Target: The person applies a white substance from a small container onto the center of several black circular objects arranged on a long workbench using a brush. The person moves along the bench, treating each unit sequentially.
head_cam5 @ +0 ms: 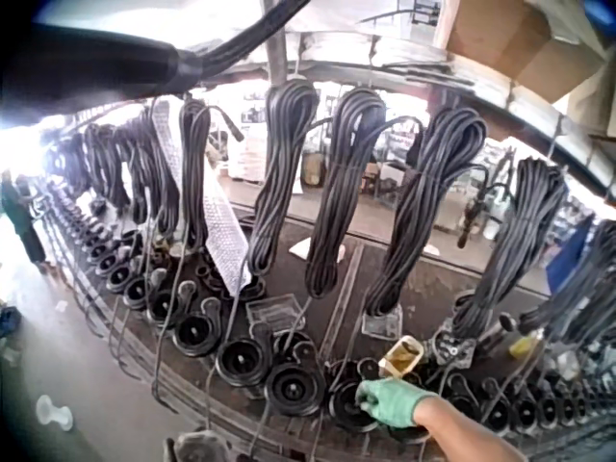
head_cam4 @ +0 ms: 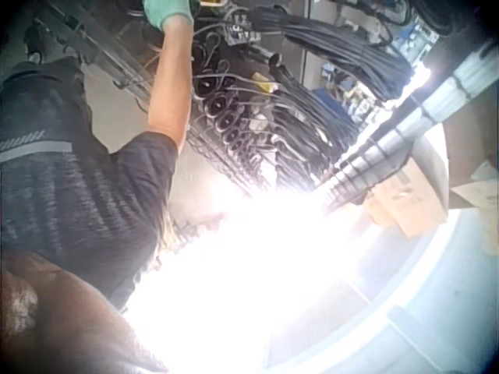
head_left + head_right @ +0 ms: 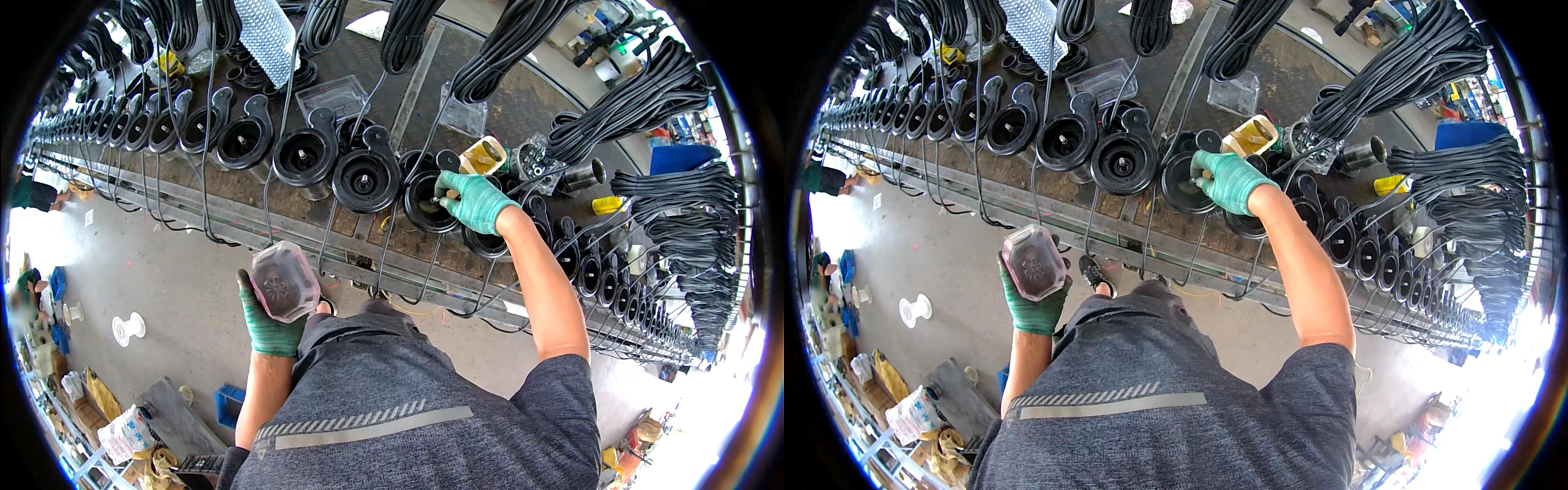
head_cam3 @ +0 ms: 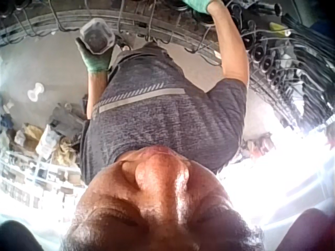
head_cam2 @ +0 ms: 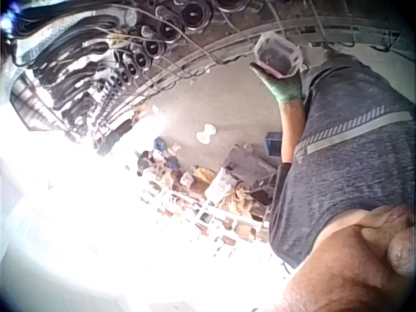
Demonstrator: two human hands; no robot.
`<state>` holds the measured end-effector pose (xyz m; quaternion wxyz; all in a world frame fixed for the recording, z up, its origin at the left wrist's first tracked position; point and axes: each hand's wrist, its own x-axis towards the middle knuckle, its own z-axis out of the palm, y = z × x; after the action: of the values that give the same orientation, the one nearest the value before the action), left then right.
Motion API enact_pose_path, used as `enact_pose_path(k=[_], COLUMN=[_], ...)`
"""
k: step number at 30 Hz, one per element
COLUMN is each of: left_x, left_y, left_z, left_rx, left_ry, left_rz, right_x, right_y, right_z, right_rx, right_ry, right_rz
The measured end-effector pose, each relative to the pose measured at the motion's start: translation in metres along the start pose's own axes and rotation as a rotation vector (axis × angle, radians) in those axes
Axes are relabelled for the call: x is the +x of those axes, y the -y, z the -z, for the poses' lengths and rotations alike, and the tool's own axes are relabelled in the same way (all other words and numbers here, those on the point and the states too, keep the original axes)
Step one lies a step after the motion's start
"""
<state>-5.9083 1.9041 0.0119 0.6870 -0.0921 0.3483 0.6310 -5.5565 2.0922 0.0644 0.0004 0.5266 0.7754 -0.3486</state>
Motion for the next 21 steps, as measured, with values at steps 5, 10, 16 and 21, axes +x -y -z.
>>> enact_pose_path(k=[5, 10, 16, 21], left_x=[0.006, 0.014, 0.028, 0.043], left_y=[-0.01, -0.027, -0.057, -0.079], left_z=[-0.004, -0.003, 0.004, 0.012], left_rx=[-0.005, -0.003, 0.029, -0.013], left_ry=[-0.049, 0.04, 0.109, 0.179], left_rz=[0.019, 0.058, 0.112, 0.185], right_x=[0.005, -0.011, -0.067, -0.06], right_y=[-0.021, -0.01, 0.048, 0.1], right_z=[-0.006, 0.008, 0.027, -0.008], right_rx=[0.111, 0.465, 0.57, 0.655], right_ry=[-0.058, -0.073, -0.545, -0.736], right_rz=[0.115, -0.179, -0.222, -0.216])
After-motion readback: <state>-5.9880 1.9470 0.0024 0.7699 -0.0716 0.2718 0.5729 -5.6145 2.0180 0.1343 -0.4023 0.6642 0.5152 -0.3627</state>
